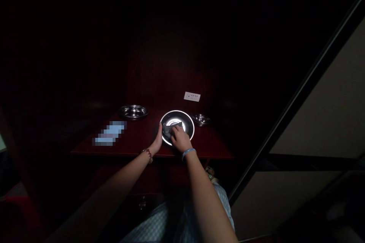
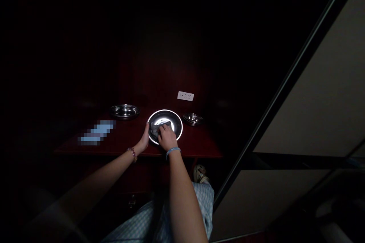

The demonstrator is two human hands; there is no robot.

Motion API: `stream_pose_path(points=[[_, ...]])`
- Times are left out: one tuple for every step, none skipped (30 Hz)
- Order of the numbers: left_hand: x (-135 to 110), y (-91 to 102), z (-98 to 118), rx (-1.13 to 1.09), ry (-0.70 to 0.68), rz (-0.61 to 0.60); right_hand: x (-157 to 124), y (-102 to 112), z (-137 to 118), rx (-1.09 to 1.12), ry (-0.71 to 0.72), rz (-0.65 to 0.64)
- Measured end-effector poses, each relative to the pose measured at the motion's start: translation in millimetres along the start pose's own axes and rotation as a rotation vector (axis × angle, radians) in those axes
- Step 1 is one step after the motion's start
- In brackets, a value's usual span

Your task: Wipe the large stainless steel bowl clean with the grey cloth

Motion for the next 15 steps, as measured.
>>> stream_pose_path(points=[[1,1.5,-2,-0.009,-0.004,0.011,0,-4,1,0.009,0.029,-0.03],[2,3.1,-4,-0.022,-0.006,0.024,-1,-6,2,0.024,0.049,-0.047],[3,4.6,-6,-0.033,-0.004,0.034,-1,-8,5,0.041,0.059,-0.05],[4,5.5,-8,-0.037,-0.005,0.035,0,-9,7,0.059,0.062,-0.043],[5,6.0,-9,-0.04,-0.004,0.033,0,-10,10,0.075,0.061,-0.031],[5,6.3,-10,-0.044,-0.002,0.028,0,-10,13,0.086,0.058,-0.021],[5,6.1,-11,-0.047,0.0,0.019,0,-10,16,0.088,0.053,-0.009],[5,5.5,-11,-0.049,-0.002,0.005,0,-9,18,0.081,0.044,0.005],[4,4.4,-11,-0.05,-0.007,-0.011,0,-8,20,0.067,0.032,0.02],[3,3.2,-10,-0.05,-0.01,-0.026,0,-8,23,0.047,0.016,0.034],[2,1.8,-9,-0.047,-0.007,-0.039,0,-8,25,0.025,-0.002,0.048],[1,0.7,-8,-0.044,0.001,-0.047,-1,-7,27,0.005,-0.023,0.064],[-1,0.0,-8,-0.041,0.01,-0.049,-1,-8,29,-0.012,-0.047,0.078],[-2,-0.3,-7,-0.036,0.02,-0.046,-1,-9,32,-0.025,-0.07,0.088],[-3,-0.2,-7,-0.029,0.026,-0.043,-2,-11,35,-0.035,-0.093,0.093]])
Point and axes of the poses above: each hand's wrist, its own x-axis towards the middle knuckle, its own y-axis out of the back of the hand, z = x × y, the point moved 5 cm from there along x, towards the middle knuckle, and after that the axes turned 11 degrees about x, right-handed, at the moved point
